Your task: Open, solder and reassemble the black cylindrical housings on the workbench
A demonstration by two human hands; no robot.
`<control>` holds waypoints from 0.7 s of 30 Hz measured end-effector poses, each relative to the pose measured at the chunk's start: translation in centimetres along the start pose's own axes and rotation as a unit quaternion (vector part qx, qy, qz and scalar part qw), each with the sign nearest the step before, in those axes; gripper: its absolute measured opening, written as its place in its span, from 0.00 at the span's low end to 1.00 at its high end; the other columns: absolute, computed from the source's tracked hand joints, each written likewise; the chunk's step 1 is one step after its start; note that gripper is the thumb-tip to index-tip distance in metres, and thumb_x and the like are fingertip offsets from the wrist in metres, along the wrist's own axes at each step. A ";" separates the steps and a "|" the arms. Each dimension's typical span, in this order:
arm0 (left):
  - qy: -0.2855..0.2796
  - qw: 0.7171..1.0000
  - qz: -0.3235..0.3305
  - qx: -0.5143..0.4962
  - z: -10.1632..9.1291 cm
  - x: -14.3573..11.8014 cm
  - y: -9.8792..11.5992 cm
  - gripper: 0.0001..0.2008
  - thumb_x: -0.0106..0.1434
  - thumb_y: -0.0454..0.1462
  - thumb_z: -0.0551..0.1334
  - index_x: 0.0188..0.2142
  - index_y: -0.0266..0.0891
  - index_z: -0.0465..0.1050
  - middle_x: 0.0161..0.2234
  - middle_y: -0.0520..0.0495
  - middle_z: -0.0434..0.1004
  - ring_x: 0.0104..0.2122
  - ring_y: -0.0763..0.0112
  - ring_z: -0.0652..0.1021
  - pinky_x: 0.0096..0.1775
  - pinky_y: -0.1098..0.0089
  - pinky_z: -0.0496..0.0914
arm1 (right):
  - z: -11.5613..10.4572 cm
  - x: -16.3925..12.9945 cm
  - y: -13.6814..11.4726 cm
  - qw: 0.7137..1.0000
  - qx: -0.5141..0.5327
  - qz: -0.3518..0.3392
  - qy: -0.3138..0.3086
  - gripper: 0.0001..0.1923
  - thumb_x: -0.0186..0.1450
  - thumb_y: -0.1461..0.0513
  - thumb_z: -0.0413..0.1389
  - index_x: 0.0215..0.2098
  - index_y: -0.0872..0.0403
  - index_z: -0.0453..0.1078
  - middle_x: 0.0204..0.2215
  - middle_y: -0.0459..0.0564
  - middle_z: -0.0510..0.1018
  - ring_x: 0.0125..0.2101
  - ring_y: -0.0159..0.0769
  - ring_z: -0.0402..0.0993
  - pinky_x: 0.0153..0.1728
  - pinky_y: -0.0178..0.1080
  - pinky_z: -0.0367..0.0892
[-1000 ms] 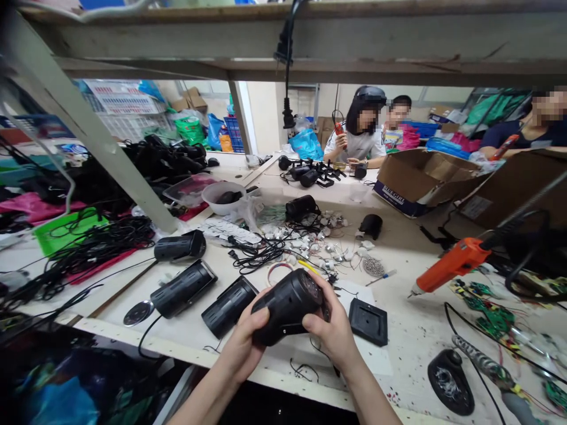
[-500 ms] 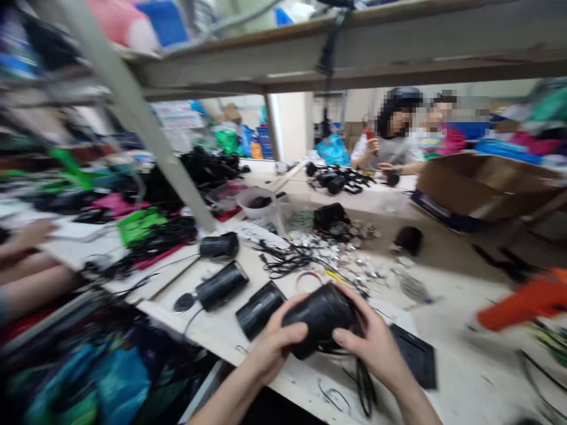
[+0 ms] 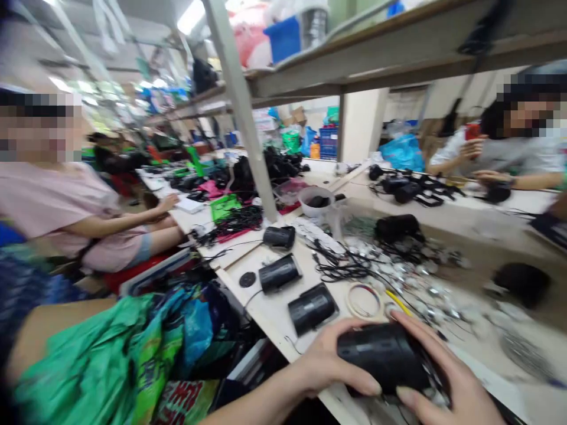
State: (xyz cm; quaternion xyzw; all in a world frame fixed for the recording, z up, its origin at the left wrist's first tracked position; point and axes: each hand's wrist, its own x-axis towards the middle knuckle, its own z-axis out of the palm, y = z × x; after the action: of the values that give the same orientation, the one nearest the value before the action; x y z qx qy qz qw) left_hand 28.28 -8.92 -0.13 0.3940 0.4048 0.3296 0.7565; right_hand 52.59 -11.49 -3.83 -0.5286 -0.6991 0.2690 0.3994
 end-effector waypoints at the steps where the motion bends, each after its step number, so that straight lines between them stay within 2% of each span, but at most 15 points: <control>1: -0.001 1.000 0.013 -0.004 0.0 0.0 0.2 0.43 0.27 0.35 0.79 0.49 0.40 0.78 0.47 0.44 0.79 0.54 0.46 0.73 0.60 0.51 0.60 | -0.2 0.2 -1.7 1.000 0.018 0.023 -0.001 0.37 0.56 0.48 0.66 0.62 0.44 0.67 0.61 0.54 0.70 0.61 0.61 0.65 0.63 0.61 0.57; 3: -0.016 0.999 0.032 -0.038 0.0 0.2 0.4 0.40 0.29 0.34 0.78 0.47 0.39 0.79 0.48 0.43 0.79 0.53 0.46 0.73 0.60 0.52 0.61 | -0.3 0.7 -4.4 0.994 0.094 0.059 -0.003 0.38 0.55 0.46 0.67 0.61 0.47 0.69 0.62 0.56 0.69 0.63 0.58 0.63 0.64 0.57 0.56; 5: -0.044 0.996 0.029 -0.077 -0.1 0.7 0.5 0.38 0.33 0.35 0.76 0.49 0.38 0.78 0.48 0.41 0.79 0.52 0.47 0.74 0.58 0.54 0.63 | -0.2 1.4 -5.9 0.978 0.192 0.076 0.011 0.44 0.52 0.43 0.68 0.62 0.50 0.68 0.61 0.58 0.69 0.61 0.56 0.65 0.62 0.54 0.60; 12: -0.081 0.990 0.044 -0.108 0.7 1.5 1.0 0.37 0.40 0.37 0.74 0.54 0.38 0.74 0.46 0.42 0.81 0.48 0.51 0.77 0.50 0.62 0.67 | 0.1 2.0 -6.5 0.945 0.303 0.087 0.082 0.46 0.48 0.43 0.71 0.61 0.48 0.67 0.61 0.54 0.70 0.62 0.51 0.64 0.65 0.53 0.56; 15: -0.066 0.988 0.054 -0.132 1.1 1.4 1.3 0.37 0.38 0.35 0.73 0.52 0.38 0.75 0.44 0.43 0.81 0.47 0.53 0.77 0.50 0.63 0.67 | 0.9 1.7 -5.9 0.933 0.336 0.098 0.090 0.48 0.47 0.42 0.71 0.61 0.49 0.67 0.61 0.56 0.70 0.61 0.53 0.65 0.63 0.53 0.59; 17: -0.043 0.985 0.056 -0.159 1.4 1.2 1.1 0.37 0.36 0.33 0.72 0.51 0.38 0.76 0.43 0.44 0.81 0.46 0.55 0.77 0.49 0.65 0.67 | 1.7 1.2 -4.9 0.926 0.347 0.106 0.103 0.44 0.51 0.43 0.68 0.61 0.50 0.67 0.61 0.57 0.70 0.62 0.55 0.65 0.61 0.53 0.62; 19: -0.034 0.980 0.045 -0.189 1.6 1.1 0.4 0.37 0.33 0.32 0.71 0.49 0.37 0.77 0.41 0.44 0.82 0.43 0.57 0.77 0.45 0.66 0.68 | 2.5 0.4 -3.0 0.926 0.344 0.113 0.110 0.38 0.57 0.46 0.65 0.62 0.48 0.66 0.63 0.54 0.67 0.63 0.54 0.62 0.60 0.51 0.64; 21: 0.007 0.974 0.040 -0.224 1.6 1.5 -0.6 0.37 0.30 0.31 0.71 0.47 0.37 0.77 0.39 0.45 0.81 0.40 0.59 0.77 0.43 0.66 0.68 | 3.0 -0.2 -0.1 0.930 0.326 0.137 0.099 0.34 0.60 0.48 0.62 0.63 0.44 0.65 0.64 0.51 0.66 0.62 0.54 0.63 0.55 0.48 0.71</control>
State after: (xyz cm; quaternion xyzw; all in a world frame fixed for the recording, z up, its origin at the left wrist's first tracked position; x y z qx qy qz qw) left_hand 30.48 -8.55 -0.62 0.2283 0.3104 0.4445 0.8087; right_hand 49.99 -11.57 -5.45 -0.4836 -0.4506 0.4809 0.5761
